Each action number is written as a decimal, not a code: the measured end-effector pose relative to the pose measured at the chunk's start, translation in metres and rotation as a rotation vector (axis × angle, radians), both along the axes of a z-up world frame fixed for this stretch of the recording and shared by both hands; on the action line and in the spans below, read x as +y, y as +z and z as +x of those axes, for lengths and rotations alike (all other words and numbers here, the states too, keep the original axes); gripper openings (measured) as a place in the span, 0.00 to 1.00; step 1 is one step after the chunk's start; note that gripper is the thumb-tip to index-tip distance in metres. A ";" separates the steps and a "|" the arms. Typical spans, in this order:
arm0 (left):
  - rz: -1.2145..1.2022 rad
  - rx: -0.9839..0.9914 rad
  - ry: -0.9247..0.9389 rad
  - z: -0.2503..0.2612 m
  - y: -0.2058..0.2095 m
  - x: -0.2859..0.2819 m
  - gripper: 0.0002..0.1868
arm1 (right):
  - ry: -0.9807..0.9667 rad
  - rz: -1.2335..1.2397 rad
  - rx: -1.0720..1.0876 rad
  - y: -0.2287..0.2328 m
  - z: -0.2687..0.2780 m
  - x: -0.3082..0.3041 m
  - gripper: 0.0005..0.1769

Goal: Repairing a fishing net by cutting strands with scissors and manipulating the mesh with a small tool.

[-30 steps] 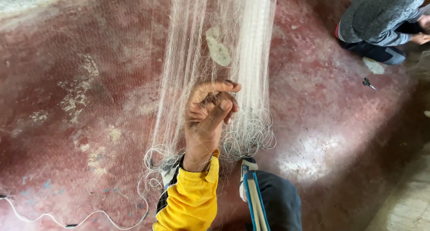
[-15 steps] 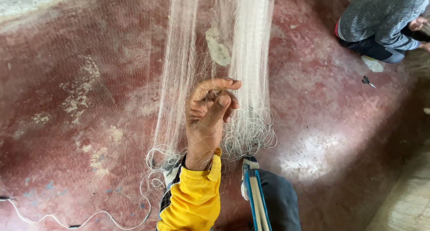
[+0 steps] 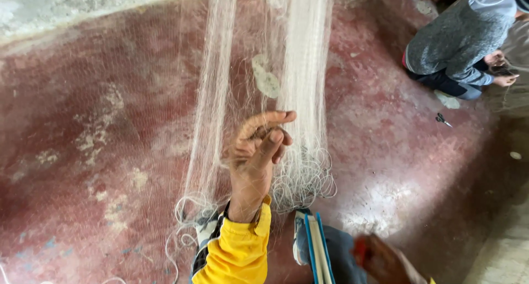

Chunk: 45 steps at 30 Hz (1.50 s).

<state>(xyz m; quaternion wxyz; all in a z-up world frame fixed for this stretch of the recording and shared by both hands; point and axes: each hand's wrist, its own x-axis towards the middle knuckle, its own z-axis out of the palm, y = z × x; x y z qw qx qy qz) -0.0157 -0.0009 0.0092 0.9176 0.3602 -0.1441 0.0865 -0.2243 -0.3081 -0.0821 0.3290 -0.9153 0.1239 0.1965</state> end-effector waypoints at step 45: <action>0.107 0.024 -0.016 0.006 -0.001 0.000 0.22 | 0.317 0.082 -0.995 0.104 0.190 0.131 0.21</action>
